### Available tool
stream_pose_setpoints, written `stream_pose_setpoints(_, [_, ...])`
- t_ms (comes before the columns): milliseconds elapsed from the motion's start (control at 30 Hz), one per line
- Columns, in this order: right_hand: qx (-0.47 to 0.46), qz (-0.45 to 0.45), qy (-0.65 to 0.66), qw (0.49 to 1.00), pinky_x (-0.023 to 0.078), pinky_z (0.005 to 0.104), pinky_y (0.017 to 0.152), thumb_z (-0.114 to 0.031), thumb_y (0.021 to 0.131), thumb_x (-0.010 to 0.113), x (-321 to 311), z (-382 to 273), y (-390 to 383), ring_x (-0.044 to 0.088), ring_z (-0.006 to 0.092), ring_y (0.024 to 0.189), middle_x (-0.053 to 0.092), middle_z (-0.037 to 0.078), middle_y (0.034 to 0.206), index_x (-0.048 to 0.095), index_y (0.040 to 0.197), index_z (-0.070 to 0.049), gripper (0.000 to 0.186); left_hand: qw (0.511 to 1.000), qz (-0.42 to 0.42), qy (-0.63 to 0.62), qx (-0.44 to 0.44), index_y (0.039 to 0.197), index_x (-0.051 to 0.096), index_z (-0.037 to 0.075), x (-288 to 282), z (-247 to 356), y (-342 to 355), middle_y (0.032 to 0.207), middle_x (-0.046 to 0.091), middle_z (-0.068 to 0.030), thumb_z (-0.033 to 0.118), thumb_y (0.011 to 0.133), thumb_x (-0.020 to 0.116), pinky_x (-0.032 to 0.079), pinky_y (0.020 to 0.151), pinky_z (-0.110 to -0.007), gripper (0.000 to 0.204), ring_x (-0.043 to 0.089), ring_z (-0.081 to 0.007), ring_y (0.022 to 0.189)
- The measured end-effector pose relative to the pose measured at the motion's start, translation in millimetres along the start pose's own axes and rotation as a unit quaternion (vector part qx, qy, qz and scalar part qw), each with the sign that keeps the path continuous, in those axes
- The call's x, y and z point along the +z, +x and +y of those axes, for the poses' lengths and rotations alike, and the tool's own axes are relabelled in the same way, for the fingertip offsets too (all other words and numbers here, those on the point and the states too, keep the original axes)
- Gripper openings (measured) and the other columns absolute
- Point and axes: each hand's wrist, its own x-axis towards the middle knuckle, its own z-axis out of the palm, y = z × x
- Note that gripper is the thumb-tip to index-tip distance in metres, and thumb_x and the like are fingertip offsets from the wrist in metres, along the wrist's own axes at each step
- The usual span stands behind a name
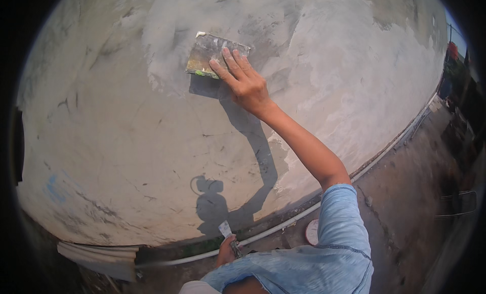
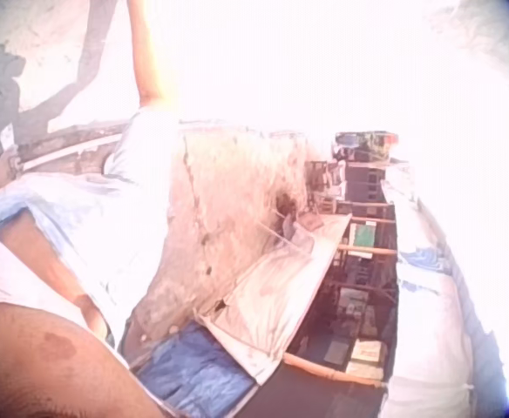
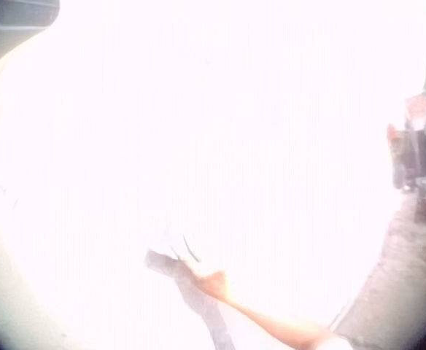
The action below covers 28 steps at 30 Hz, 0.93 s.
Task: The person applies white plaster to a concrete wall using a trowel and a smaller putty knife. They scoop plaster from a red bucket, spread it along the wall surface, and smooth it out in repeated strokes.
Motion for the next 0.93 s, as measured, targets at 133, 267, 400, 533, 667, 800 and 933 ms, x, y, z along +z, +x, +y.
stream_pose_setpoints(133, [-0.155,-0.149,0.127,0.968,0.048,0.0372,0.104,-0.017,0.091,0.055,-15.1,-81.6,-64.8,0.057,0.0233,0.122,0.056,0.008,0.137,0.057,0.135,-0.024,0.044,1.000,-0.026,0.015,-0.010,0.099,0.057,0.010,8.0,15.3,0.4,0.081,0.052,-0.0016,0.015,0.091,0.061,0.055,0.067,-0.037,0.010,0.056,-0.0158,0.071])
stream_pose_setpoints(267, [-0.025,0.035,0.110,0.993,0.052,0.0364,0.099,0.002,0.085,0.058,-38.7,-38.0,28.4,0.064,0.0262,0.112,0.066,0.010,0.122,0.064,0.124,-0.015,0.043,0.999,0.014,0.023,-0.029,0.105,0.054,0.011,-12.1,29.4,6.6,0.074,0.052,-0.0032,0.021,0.087,0.065,0.057,0.073,-0.042,0.023,0.058,-0.0181,0.068])
stream_pose_setpoints(400, [0.289,0.215,-0.002,0.933,0.050,0.0338,0.059,-0.002,0.092,0.053,-52.1,81.1,151.5,0.069,0.0299,0.066,0.070,0.018,0.082,0.064,0.122,-0.008,0.032,1.000,0.014,-0.017,-0.021,0.101,0.056,0.008,-81.1,7.7,54.9,0.081,0.048,-0.0054,0.019,0.089,0.065,0.057,0.068,-0.042,0.018,0.054,-0.0192,0.074])
stream_pose_setpoints(533, [0.264,0.253,-0.171,0.915,0.052,0.0424,0.062,-0.011,0.085,0.054,-48.0,187.3,199.8,0.067,0.0369,0.065,0.067,0.021,0.072,0.066,0.119,-0.010,0.035,0.999,-0.004,-0.017,-0.050,0.102,0.056,0.007,-97.7,11.8,72.8,0.086,0.049,-0.0055,0.021,0.088,0.067,0.058,0.069,-0.043,0.022,0.055,-0.0194,0.077])
stream_pose_setpoints(667, [0.220,0.223,-0.156,0.937,0.053,0.0412,0.065,-0.012,0.085,0.054,-9.1,133.6,218.3,0.068,0.0374,0.072,0.068,0.021,0.078,0.066,0.118,-0.008,0.035,0.998,0.046,0.003,-0.042,0.102,0.057,0.007,-112.7,26.1,69.2,0.082,0.050,-0.0063,0.022,0.088,0.067,0.058,0.070,-0.044,0.023,0.056,-0.0201,0.073])
stream_pose_setpoints(800, [0.131,0.190,-0.098,0.968,0.056,0.0404,0.066,-0.001,0.077,0.058,22.9,32.9,222.5,0.070,0.0341,0.079,0.069,0.023,0.092,0.062,0.124,-0.005,0.048,0.999,0.006,0.007,-0.032,0.104,0.056,0.006,-126.7,33.9,80.7,0.081,0.051,-0.0069,0.022,0.088,0.068,0.059,0.070,-0.044,0.025,0.057,-0.0206,0.072])
stream_pose_setpoints(933, [-0.013,0.195,-0.097,0.976,0.056,0.0347,0.087,0.002,0.076,0.062,75.6,-56.8,207.6,0.069,0.0321,0.098,0.070,0.017,0.108,0.060,0.131,-0.011,0.057,0.997,-0.047,0.025,-0.063,0.113,0.055,0.010,-126.1,56.0,74.9,0.100,0.050,-0.0088,0.024,0.087,0.069,0.059,0.073,-0.044,0.032,0.058,-0.0213,0.083])
